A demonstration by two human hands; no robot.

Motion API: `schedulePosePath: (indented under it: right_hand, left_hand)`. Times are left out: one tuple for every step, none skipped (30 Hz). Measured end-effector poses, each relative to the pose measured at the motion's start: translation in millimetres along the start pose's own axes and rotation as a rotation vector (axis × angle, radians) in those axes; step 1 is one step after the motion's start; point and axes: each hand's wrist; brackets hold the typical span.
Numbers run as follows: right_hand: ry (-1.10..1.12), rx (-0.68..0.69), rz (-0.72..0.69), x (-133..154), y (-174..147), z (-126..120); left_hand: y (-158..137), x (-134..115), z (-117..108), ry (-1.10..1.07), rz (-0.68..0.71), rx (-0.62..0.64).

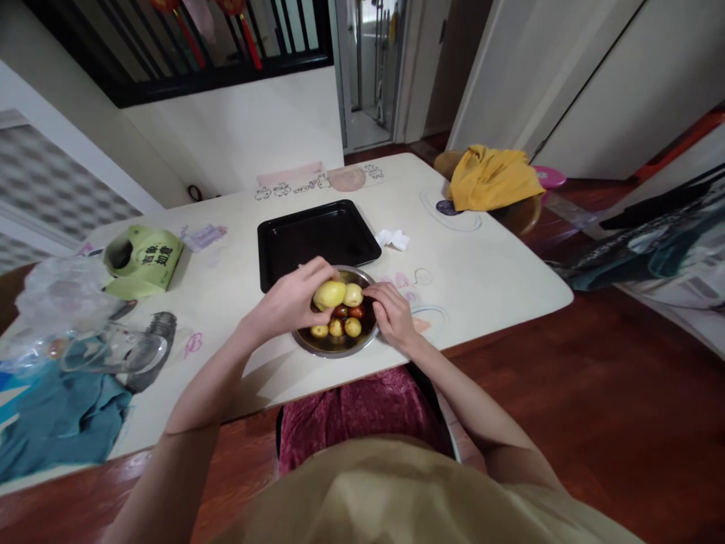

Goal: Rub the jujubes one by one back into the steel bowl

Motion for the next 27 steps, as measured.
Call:
schedulePosePath:
  right_hand:
    - [0.004, 0.002, 0.002, 1, 1, 0]
    - [0.009, 0.003, 0.005, 1, 1, 0]
    - [0.013, 0.002, 0.008, 1, 1, 0]
    - [0.015, 0.001, 0.013, 2, 2, 0]
    - [0.015, -0.001, 0.016, 2, 2, 1]
    - [0.015, -0.003, 0.017, 2, 2, 1]
    - [0.013, -0.006, 0.017, 1, 2, 1]
    - [0.01, -0.009, 0.015, 1, 2, 1]
    - [0.008, -0.011, 0.013, 1, 2, 1]
    - [0.006, -0.014, 0.01, 1, 2, 1]
    - [0.005, -0.017, 0.005, 1, 2, 1]
    - [0.003, -0.02, -0.002, 1, 2, 1]
    - [0.002, -0.024, -0.011, 1, 2, 1]
    - [0.001, -0.026, -0.02, 1, 2, 1]
    - [-0.001, -0.027, -0.027, 1, 2, 1]
    - [-0.003, -0.027, -0.029, 1, 2, 1]
    - [-0.004, -0.025, -0.027, 1, 2, 1]
    - [-0.006, -0.022, -0.021, 1, 2, 1]
    - [-0.007, -0.019, -0.012, 0, 2, 1]
    - [-0.007, -0.016, -0.005, 0, 2, 1]
    - [-0.006, -0.013, 0.001, 0, 2, 1]
    - [-0.004, -0.007, 0.005, 0, 2, 1]
    - [-0.002, -0.001, 0.005, 0, 2, 1]
    - [0.001, 0.004, 0.002, 0, 1, 0]
    - [0.004, 0.007, -0.005, 0, 1, 0]
    - [0.007, 0.01, -0.013, 0, 1, 0]
    - [0.011, 0.013, -0.02, 0, 1, -1]
  left_hand:
    - [-1, -5, 5, 0.029, 0.019, 0.049]
    - [-2, -8, 9, 0.055, 0.041, 0.092]
    - [-2, -11, 13, 0.083, 0.061, 0.131]
    - [-2, -12, 16, 0.112, 0.076, 0.167]
    - [-1, -14, 19, 0.143, 0.083, 0.2]
    - [-1, -15, 21, 0.174, 0.083, 0.226]
    - [0, -16, 24, 0.202, 0.081, 0.248]
    - [0, -16, 26, 0.223, 0.079, 0.267]
    - [1, -17, 28, 0.24, 0.077, 0.283]
    - [1, -17, 29, 0.253, 0.076, 0.294]
    - [1, -16, 31, 0.265, 0.077, 0.3]
    - [1, -16, 33, 0.275, 0.079, 0.301]
    - [1, -15, 35, 0.284, 0.083, 0.3]
    - [1, -14, 36, 0.293, 0.087, 0.293]
    - [0, -13, 37, 0.299, 0.094, 0.284]
    - [0, -12, 38, 0.303, 0.102, 0.274]
    - [-1, -11, 38, 0.304, 0.11, 0.264]
    - [-2, -9, 37, 0.304, 0.115, 0.255]
    - [-2, -8, 36, 0.301, 0.117, 0.247]
    - [-3, -6, 34, 0.295, 0.115, 0.245]
    - [-3, -5, 31, 0.288, 0.108, 0.247]
    - [-3, -3, 28, 0.281, 0.096, 0.252]
    - [-3, -2, 25, 0.275, 0.08, 0.256]
    - [-3, 0, 22, 0.268, 0.063, 0.258]
    - [-3, 2, 20, 0.261, 0.044, 0.254]
    - [-3, 3, 18, 0.255, 0.026, 0.246]
    - [-4, 5, 17, 0.248, 0.012, 0.238]
Point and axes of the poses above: each hand's wrist, its own y-axis towards the middle knuckle, its own z-axis out of the palm, x = y × z, and after that the axes turned 4 degrees about z, right-handed
